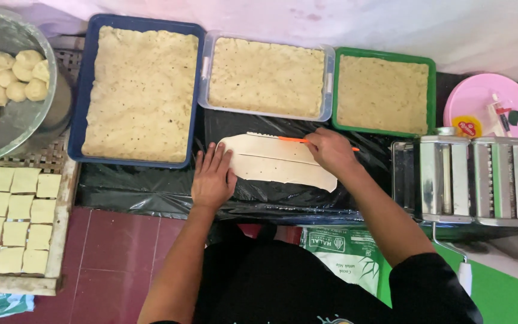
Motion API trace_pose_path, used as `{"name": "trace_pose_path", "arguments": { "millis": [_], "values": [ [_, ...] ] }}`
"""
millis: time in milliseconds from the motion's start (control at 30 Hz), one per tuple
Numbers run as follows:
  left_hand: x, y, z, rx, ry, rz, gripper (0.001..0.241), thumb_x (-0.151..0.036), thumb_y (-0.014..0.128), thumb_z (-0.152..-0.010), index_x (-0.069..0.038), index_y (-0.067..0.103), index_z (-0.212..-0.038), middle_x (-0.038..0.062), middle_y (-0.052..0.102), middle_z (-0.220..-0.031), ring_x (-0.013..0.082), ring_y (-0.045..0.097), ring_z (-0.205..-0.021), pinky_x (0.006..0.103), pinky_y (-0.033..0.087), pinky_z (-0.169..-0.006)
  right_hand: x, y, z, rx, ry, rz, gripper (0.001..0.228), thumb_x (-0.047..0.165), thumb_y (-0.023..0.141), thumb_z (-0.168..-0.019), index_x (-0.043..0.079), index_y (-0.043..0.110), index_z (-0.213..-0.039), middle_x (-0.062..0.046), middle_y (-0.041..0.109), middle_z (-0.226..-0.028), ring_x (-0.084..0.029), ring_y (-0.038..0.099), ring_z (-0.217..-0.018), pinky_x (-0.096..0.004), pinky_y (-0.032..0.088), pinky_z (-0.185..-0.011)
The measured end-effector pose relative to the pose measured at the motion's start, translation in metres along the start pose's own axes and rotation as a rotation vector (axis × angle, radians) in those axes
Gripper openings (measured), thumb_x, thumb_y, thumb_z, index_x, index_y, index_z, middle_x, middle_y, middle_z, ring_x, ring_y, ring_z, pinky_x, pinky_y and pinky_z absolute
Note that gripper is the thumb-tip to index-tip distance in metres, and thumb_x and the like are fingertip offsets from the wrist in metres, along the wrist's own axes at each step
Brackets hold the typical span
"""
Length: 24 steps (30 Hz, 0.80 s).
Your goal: Using a pasta machine to flatten dough and then cutting the sheets into squares for pastry preparation.
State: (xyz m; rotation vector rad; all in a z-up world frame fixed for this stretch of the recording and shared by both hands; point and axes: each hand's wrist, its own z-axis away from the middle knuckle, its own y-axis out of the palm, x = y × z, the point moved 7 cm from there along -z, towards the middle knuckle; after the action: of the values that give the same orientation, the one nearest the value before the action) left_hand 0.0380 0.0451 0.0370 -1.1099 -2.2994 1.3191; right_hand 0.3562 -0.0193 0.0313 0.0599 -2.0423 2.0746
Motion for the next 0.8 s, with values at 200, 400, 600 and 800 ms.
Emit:
{"name": "trace_pose_path", "arguments": {
  "millis": [200,400,600,800],
  "values": [
    [-0.002,-0.002,-0.001,-0.012,0.001,-0.012,0.051,-0.026,0.064,-0.081,-0.017,0.069,-0.131,0.007,0.063,-0.146,0.0266,0.055,-0.140,0.0499,0.042,-0.117,-0.025,0.010,0.010,-0.005,0.035,0.020,0.012,0.039,0.062,-0.097,0.030,0.070,-0.099,0.002,0.065,-0.095,-0.023,0.070,-0.096,-0.036,0.058,-0.078],
    [-0.002,-0.004,-0.003,0.005,-0.002,-0.002,0.050,-0.026,0.065,-0.082,-0.017,0.069,-0.132,0.007,0.064,-0.145,0.0265,0.056,-0.139,0.0498,0.042,-0.117,-0.039,0.003,0.021,-0.012,0.048,0.001,0.012,0.037,0.061,-0.099,0.028,0.069,-0.098,-0.001,0.065,-0.096,-0.026,0.069,-0.098,-0.039,0.058,-0.078],
    [-0.003,-0.004,-0.001,0.001,-0.004,-0.013,0.050,-0.027,0.063,-0.083,-0.018,0.070,-0.131,0.006,0.064,-0.145,0.0255,0.056,-0.139,0.0488,0.041,-0.118,-0.058,-0.006,0.040,0.001,0.094,0.060,0.013,0.038,0.061,-0.099,0.029,0.070,-0.100,0.000,0.064,-0.094,-0.023,0.068,-0.095,-0.036,0.058,-0.075],
    [-0.003,-0.002,-0.001,0.008,0.005,-0.030,0.050,-0.028,0.062,-0.084,-0.018,0.070,-0.132,0.006,0.063,-0.146,0.0257,0.056,-0.140,0.0485,0.040,-0.119,-0.072,-0.020,0.052,0.002,0.082,0.018,0.016,0.031,0.062,-0.103,0.026,0.077,-0.102,0.000,0.065,-0.089,-0.023,0.069,-0.088,-0.032,0.056,-0.070]
  ]
}}
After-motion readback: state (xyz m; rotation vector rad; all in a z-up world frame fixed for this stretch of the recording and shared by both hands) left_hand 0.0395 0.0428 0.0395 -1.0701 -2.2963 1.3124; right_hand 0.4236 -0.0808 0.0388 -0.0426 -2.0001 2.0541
